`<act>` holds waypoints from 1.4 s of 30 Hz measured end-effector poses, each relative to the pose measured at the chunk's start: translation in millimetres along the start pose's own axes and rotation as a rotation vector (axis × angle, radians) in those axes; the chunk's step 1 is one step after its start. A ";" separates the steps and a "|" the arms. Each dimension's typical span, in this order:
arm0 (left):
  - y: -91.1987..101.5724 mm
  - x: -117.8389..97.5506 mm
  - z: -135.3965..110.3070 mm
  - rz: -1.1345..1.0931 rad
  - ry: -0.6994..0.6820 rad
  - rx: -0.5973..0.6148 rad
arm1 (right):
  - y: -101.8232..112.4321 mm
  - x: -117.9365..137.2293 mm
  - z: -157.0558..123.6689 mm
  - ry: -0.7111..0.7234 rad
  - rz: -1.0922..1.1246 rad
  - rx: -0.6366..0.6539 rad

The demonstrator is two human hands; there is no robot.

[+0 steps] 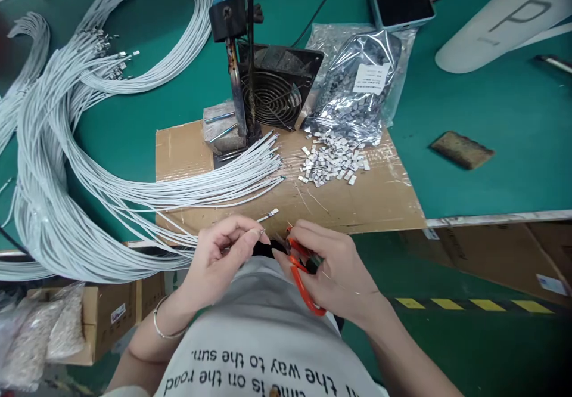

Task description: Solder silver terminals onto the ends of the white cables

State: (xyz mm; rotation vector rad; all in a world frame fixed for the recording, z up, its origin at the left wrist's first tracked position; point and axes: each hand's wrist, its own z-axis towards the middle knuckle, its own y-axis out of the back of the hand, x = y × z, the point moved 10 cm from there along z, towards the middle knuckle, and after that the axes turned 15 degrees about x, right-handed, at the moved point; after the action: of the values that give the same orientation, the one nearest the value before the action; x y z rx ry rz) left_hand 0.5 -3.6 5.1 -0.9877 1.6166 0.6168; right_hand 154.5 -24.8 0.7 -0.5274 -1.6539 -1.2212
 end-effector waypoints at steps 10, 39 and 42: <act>-0.3 3.1 -1.1 -0.037 0.022 0.007 | -5.5 5.8 6.4 0.044 -0.007 0.032; -0.4 16.3 4.7 -0.189 0.059 0.032 | -7.9 -2.7 3.2 0.120 -0.002 -0.195; -0.1 13.1 6.5 -0.164 0.058 0.039 | -8.4 -1.2 7.3 0.102 0.051 -0.132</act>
State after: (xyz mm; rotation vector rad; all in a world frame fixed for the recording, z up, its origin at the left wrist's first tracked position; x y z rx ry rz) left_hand 3.2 -2.2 -9.2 -1.1051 1.5740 0.4475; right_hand 145.2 -21.5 -4.5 -0.5759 -1.4723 -1.3044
